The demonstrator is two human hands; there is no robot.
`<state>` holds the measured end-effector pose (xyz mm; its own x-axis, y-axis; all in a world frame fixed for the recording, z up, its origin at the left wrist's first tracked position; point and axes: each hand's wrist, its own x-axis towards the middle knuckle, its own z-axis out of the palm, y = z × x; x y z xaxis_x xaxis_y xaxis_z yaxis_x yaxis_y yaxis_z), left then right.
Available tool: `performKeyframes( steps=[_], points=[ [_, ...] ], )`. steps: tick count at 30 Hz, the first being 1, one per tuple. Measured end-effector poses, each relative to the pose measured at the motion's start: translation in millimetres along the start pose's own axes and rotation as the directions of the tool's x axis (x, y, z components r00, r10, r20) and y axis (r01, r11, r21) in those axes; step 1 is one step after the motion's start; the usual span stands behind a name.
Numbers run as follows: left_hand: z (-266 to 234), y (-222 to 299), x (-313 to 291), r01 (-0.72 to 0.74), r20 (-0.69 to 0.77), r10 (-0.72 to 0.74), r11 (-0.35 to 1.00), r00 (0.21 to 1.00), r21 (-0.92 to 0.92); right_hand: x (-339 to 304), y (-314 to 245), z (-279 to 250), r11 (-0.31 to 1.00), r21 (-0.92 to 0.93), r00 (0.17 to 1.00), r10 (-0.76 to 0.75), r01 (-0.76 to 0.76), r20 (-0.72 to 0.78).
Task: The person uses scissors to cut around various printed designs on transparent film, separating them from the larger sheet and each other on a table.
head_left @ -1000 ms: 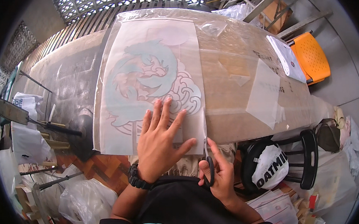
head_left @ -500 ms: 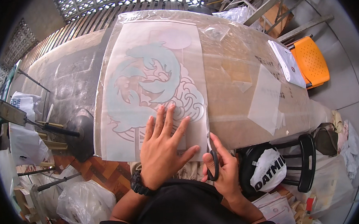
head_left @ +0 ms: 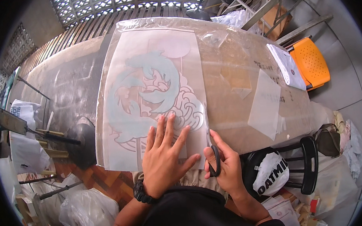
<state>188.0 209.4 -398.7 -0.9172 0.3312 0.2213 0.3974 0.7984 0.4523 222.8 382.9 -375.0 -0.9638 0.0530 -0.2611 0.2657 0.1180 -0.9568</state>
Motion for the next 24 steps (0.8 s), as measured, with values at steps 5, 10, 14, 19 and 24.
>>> performKeyframes(
  steps=[5, 10, 14, 19, 24],
  points=[
    [-2, 1, 2, 0.009, 0.014, -0.009, 1.000, 1.000, 0.000, 12, -3, 1, 1.000, 0.019, 1.000, -0.006, 0.006, 0.003],
    [0, 0, 0, 0.012, 0.019, -0.013, 1.000, 1.000, 0.022, 29, -9, -1, 1.000, -0.003, 0.999, -0.027, 0.027, 0.018],
    [0, 1, 1, 0.013, 0.026, -0.014, 1.000, 1.000, 0.024, 45, -12, -2, 0.997, -0.036, 0.998, -0.065, 0.066, 0.019],
    [0, 2, 1, 0.014, 0.019, -0.014, 1.000, 1.000, 0.027, 63, -16, -3, 0.997, -0.023, 0.996, -0.074, 0.075, 0.047],
    [-2, 2, 0, 0.002, 0.016, -0.003, 0.999, 1.000, 0.041, 80, -17, -2, 0.993, -0.012, 0.992, -0.113, 0.114, 0.061]
  ],
)
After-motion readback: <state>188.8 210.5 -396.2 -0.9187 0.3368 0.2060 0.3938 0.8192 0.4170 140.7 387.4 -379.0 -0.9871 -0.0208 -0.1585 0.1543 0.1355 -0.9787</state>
